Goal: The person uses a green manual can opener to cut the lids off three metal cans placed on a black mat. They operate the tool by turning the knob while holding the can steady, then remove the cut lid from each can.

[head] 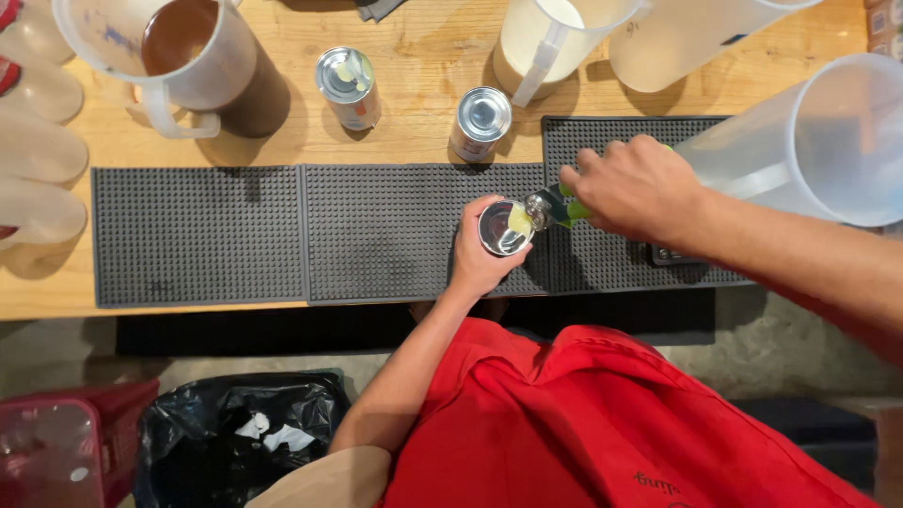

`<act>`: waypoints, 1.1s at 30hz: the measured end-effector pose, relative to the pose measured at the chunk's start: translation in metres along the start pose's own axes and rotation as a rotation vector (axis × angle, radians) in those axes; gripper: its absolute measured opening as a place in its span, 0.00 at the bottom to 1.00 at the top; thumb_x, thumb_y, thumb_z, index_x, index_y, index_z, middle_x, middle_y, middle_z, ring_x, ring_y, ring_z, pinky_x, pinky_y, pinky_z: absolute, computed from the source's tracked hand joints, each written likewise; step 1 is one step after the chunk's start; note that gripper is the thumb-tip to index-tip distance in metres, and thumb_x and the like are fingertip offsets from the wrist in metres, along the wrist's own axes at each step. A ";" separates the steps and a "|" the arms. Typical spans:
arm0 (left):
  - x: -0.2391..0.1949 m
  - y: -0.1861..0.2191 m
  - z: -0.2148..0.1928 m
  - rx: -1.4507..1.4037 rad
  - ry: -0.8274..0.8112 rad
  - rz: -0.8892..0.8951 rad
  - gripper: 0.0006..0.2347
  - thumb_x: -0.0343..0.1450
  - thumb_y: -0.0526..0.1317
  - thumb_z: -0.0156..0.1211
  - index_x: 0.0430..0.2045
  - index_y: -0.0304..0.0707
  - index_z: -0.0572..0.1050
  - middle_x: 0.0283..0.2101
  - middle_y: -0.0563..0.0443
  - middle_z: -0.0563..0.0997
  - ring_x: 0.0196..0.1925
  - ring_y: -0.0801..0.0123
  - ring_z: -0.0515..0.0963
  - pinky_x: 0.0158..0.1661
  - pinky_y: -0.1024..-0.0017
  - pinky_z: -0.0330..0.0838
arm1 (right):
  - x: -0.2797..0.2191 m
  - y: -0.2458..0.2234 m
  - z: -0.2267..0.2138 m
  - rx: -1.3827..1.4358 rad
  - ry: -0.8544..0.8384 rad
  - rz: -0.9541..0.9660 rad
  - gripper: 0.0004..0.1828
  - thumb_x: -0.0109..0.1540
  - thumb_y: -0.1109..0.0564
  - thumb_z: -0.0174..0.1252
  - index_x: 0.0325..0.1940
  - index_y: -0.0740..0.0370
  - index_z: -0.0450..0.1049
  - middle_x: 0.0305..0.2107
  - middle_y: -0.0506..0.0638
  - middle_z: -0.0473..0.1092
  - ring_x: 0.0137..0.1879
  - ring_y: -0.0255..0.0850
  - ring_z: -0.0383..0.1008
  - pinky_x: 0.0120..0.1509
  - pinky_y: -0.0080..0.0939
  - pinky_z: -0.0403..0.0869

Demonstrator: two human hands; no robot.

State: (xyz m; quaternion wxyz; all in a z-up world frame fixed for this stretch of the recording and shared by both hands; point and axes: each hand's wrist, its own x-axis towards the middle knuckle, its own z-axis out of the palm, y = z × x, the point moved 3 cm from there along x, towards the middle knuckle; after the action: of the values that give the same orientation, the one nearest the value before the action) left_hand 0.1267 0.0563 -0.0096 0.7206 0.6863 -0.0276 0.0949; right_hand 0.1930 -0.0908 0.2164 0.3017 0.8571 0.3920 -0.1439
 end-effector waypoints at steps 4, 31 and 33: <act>-0.001 -0.001 0.002 -0.004 -0.018 -0.011 0.37 0.55 0.46 0.83 0.57 0.40 0.69 0.56 0.42 0.78 0.60 0.49 0.79 0.60 0.54 0.72 | 0.012 -0.004 0.037 -0.088 0.194 0.006 0.07 0.60 0.53 0.62 0.40 0.54 0.79 0.29 0.48 0.74 0.33 0.47 0.80 0.35 0.48 0.75; 0.016 0.056 -0.019 0.452 -0.489 -0.074 0.36 0.63 0.46 0.74 0.66 0.44 0.63 0.65 0.44 0.71 0.67 0.45 0.73 0.65 0.47 0.67 | -0.007 -0.012 0.132 0.663 0.064 0.261 0.29 0.52 0.36 0.69 0.55 0.37 0.74 0.37 0.37 0.77 0.48 0.41 0.82 0.54 0.42 0.79; 0.016 0.053 -0.017 0.439 -0.496 -0.070 0.36 0.63 0.48 0.75 0.66 0.46 0.63 0.64 0.47 0.70 0.67 0.47 0.73 0.64 0.49 0.69 | -0.004 -0.016 0.157 0.773 0.126 0.301 0.33 0.50 0.35 0.69 0.58 0.39 0.73 0.42 0.39 0.78 0.52 0.43 0.81 0.55 0.45 0.79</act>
State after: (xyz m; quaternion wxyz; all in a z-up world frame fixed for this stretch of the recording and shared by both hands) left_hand 0.1317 0.0774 0.0442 0.5298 0.8278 -0.1578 -0.0961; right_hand 0.1768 -0.1836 0.0898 -0.0491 0.9621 0.1973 -0.1818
